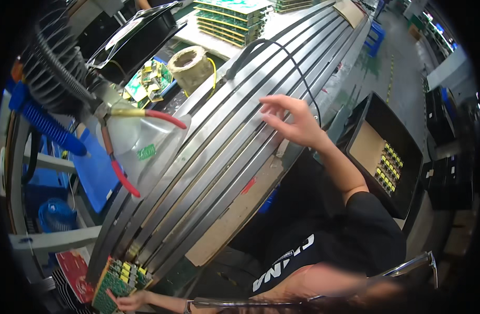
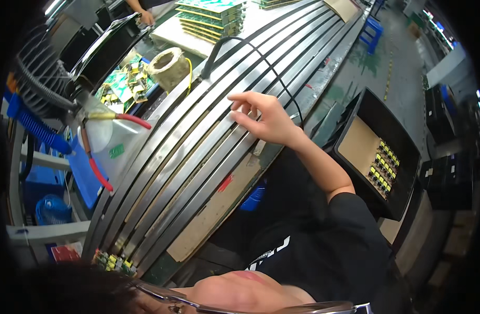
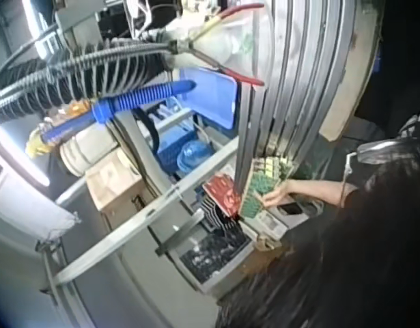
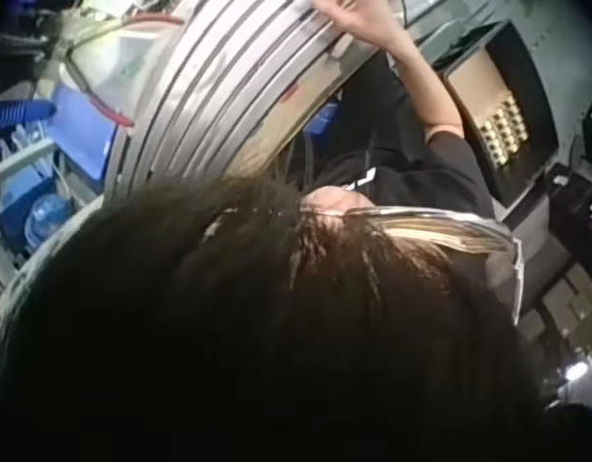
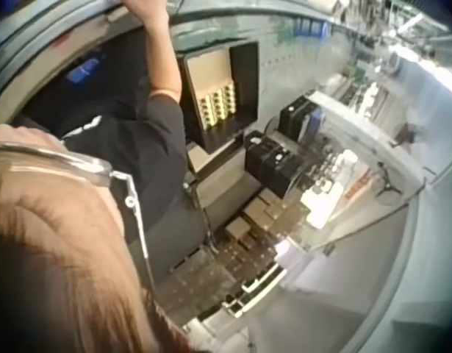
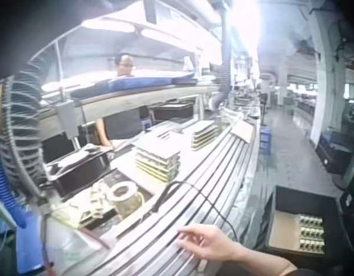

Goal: Soldering wires and components onto printed circuit boards at a manual assembly station.

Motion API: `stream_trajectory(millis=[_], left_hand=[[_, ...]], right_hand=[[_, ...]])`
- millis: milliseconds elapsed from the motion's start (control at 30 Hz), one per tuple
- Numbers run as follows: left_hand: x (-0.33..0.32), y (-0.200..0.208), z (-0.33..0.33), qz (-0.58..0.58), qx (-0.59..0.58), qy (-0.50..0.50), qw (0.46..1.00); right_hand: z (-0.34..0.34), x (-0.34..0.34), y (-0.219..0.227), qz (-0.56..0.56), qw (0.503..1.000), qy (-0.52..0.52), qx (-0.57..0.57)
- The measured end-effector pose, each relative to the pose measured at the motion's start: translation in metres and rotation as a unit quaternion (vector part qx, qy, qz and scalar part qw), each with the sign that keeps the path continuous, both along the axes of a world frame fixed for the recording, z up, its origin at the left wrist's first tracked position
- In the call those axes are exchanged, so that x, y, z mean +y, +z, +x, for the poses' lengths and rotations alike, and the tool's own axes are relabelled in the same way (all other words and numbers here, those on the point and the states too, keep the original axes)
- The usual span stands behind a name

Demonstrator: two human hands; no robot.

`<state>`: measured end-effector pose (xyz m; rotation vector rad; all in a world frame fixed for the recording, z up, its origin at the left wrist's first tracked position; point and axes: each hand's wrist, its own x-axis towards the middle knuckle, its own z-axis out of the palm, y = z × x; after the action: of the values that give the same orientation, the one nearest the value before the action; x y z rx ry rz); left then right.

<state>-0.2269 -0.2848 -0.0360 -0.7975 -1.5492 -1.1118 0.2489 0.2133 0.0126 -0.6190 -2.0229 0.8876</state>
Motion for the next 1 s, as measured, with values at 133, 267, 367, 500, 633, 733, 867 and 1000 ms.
stream_trajectory(millis=[133, 267, 367, 500, 633, 733, 867, 1000], left_hand=[[0.007, -0.008, 0.017, 0.078, 0.042, -0.036, 0.995], [0.065, 0.02, 0.097, -0.193, 0.018, 0.338, 0.921], [0.108, -0.006, 0.099, -0.083, -0.044, 0.291, 0.952], [0.148, -0.007, 0.118, 0.049, -0.087, 0.056, 0.993], [0.15, 0.003, 0.13, 0.061, -0.09, 0.057, 0.992], [0.151, 0.002, 0.132, 0.064, -0.098, 0.049, 0.992], [0.159, 0.006, 0.135, 0.056, -0.096, 0.036, 0.993], [0.174, 0.016, 0.149, 0.055, -0.096, 0.028, 0.994]], right_hand=[[-0.011, 0.028, -0.013, -0.047, 0.996, -0.066, 0.027], [-0.005, 0.061, -0.044, -0.032, 0.994, -0.106, 0.022], [0.043, 0.096, -0.06, -0.091, 0.988, -0.121, 0.038], [0.069, 0.144, -0.078, -0.049, 0.988, -0.12, 0.085], [0.056, 0.151, -0.081, -0.073, 0.992, -0.057, 0.09], [0.055, 0.153, -0.084, -0.087, 0.99, -0.044, 0.098], [0.055, 0.145, -0.075, -0.086, 0.991, -0.052, 0.083], [0.05, 0.132, -0.062, -0.074, 0.994, -0.051, 0.065]])
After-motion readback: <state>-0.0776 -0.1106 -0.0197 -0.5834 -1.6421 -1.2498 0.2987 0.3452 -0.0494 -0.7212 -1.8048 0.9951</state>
